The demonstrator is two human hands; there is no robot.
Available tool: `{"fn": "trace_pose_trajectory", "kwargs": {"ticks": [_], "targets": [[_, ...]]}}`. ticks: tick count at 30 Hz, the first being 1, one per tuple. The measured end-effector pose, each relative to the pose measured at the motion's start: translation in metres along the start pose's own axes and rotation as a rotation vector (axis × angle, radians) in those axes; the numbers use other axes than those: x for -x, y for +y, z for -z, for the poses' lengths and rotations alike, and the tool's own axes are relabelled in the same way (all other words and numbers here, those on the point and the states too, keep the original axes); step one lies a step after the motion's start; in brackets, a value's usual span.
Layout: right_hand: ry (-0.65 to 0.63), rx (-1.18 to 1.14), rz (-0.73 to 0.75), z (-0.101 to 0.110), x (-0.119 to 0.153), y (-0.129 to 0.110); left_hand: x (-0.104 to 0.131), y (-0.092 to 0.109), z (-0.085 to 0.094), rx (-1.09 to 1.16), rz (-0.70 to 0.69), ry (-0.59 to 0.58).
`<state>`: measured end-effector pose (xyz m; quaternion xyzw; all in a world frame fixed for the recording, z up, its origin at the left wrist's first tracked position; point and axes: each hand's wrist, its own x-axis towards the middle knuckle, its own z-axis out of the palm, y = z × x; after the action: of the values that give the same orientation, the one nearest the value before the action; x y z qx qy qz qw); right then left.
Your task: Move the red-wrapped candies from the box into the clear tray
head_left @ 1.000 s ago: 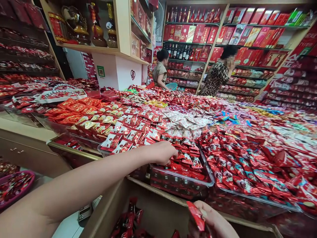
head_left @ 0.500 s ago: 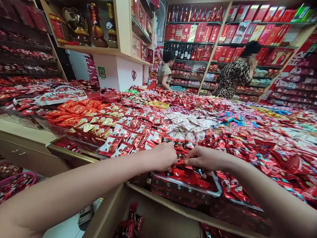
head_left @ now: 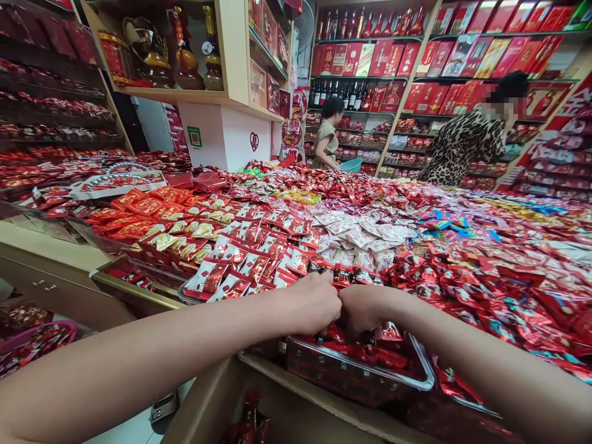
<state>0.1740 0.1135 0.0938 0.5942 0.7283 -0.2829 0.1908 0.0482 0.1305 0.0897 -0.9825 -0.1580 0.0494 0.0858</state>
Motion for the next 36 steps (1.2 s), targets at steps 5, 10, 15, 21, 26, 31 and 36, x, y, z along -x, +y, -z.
{"fn": "trace_pose_trajectory", "kwargs": {"ticks": [5,10,15,21,26,31,36], "targets": [[-0.029,-0.006,-0.009,0.004,0.011,0.002,-0.006,0.005,-0.005,0.002,0.019,-0.014],[-0.052,-0.028,-0.011,0.004,0.011,0.007,-0.011,0.011,0.002,0.016,0.044,-0.073],[-0.061,-0.034,0.001,0.003,0.013,0.010,0.000,-0.006,0.022,0.040,0.037,-0.123],[0.033,-0.067,0.045,-0.004,0.017,0.015,0.016,-0.006,0.024,0.029,0.116,-0.148],[0.245,-0.107,0.130,0.000,0.031,0.020,0.012,0.001,0.010,0.087,0.147,-0.115],[0.676,-0.324,0.242,-0.021,0.063,0.015,0.033,0.013,0.029,0.226,0.204,0.051],[0.840,-0.885,0.462,-0.078,0.078,-0.003,0.062,0.065,0.017,1.277,0.215,0.373]]}}
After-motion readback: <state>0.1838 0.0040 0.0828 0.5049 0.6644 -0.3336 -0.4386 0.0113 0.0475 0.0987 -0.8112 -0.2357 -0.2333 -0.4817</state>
